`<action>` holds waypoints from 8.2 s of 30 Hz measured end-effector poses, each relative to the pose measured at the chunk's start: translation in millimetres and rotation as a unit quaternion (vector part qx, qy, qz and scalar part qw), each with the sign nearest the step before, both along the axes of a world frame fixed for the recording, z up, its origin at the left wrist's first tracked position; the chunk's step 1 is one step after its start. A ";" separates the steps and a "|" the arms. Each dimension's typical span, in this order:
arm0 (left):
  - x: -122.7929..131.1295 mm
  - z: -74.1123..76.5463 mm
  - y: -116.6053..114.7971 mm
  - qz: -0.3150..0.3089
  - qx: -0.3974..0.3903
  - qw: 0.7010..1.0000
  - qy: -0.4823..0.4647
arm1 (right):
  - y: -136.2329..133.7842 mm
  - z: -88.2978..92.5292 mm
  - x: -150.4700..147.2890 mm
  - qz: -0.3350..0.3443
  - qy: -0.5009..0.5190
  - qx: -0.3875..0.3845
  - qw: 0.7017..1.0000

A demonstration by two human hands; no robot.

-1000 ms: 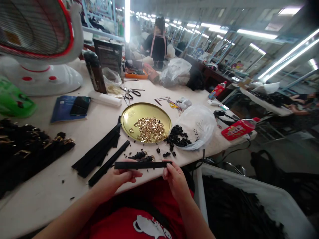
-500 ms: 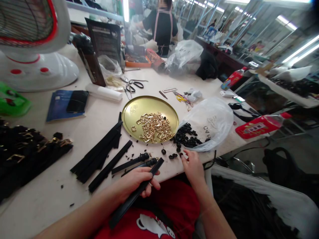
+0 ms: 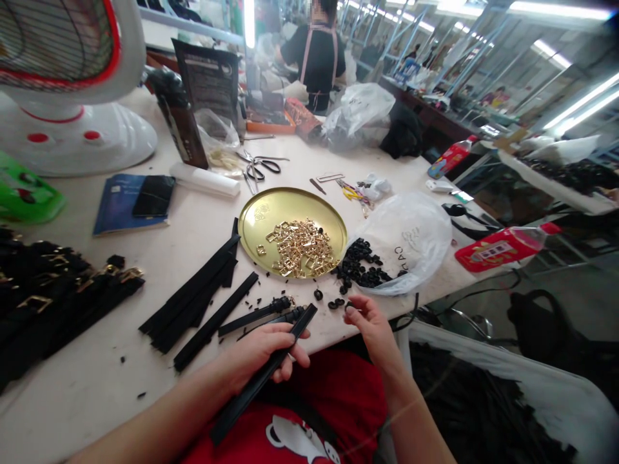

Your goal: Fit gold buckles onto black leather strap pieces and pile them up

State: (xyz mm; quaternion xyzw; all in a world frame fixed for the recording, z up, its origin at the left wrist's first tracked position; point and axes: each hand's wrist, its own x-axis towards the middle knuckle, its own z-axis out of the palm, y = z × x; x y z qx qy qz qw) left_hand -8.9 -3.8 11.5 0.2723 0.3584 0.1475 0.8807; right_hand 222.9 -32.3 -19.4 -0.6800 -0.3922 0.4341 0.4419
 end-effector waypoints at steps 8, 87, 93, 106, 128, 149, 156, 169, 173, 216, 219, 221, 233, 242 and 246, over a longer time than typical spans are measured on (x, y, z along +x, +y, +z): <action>-1.2 17.5 -11.0 -0.036 0.030 0.999 0.005 | -21.8 15.6 -47.1 -0.043 0.339 -0.006 0.940; -3.6 20.0 -3.7 -0.055 0.453 0.847 0.271 | -20.5 30.4 -84.2 0.144 0.320 -0.006 0.937; -4.2 19.1 -1.3 -0.091 0.523 0.783 0.323 | -23.0 23.6 -88.6 0.151 0.320 0.001 0.935; -15.0 19.3 -10.7 -0.107 0.393 0.880 0.242 | -15.7 22.9 -78.8 -0.068 0.445 -0.005 0.893; -4.5 30.5 -19.0 -0.110 0.335 0.919 0.178 | -27.3 24.3 -90.9 0.067 0.380 -0.046 0.922; -4.5 28.0 -21.2 -0.111 0.346 0.908 0.210 | -32.8 21.4 -91.2 0.067 0.369 -0.044 0.926; -2.6 27.2 -23.4 -0.109 0.347 0.905 0.223 | -35.0 27.1 -85.1 0.096 0.307 -0.019 0.947; 1.5 19.6 -24.2 -0.113 0.412 0.864 0.267 | -36.9 27.2 -87.0 0.082 0.173 0.022 0.981; 2.8 22.8 -25.5 -0.111 0.363 0.895 0.234 | -36.1 25.5 -84.0 0.091 0.304 -0.037 0.947; 9.8 21.1 -1.0 -0.023 0.431 0.866 0.252 | -0.7 29.7 -37.3 0.106 0.146 0.048 0.982; 12.6 26.6 -7.3 -0.018 0.449 0.856 0.255 | -14.5 31.8 -55.9 0.073 0.223 0.046 0.971; 12.0 25.7 -10.9 -0.022 0.451 0.852 0.264 | -19.0 32.1 -61.5 0.057 0.223 0.051 0.972; 8.5 12.9 -15.7 -0.023 0.157 0.983 0.089 | -28.4 27.5 -65.3 0.063 0.229 0.100 0.966; 11.5 2.7 -16.4 -0.028 0.180 0.975 0.130 | -26.7 29.6 -68.0 0.056 0.218 0.090 0.970; 10.3 -2.3 -15.5 -0.025 0.232 0.957 0.171 | -26.5 30.8 -70.2 0.068 0.204 0.057 0.975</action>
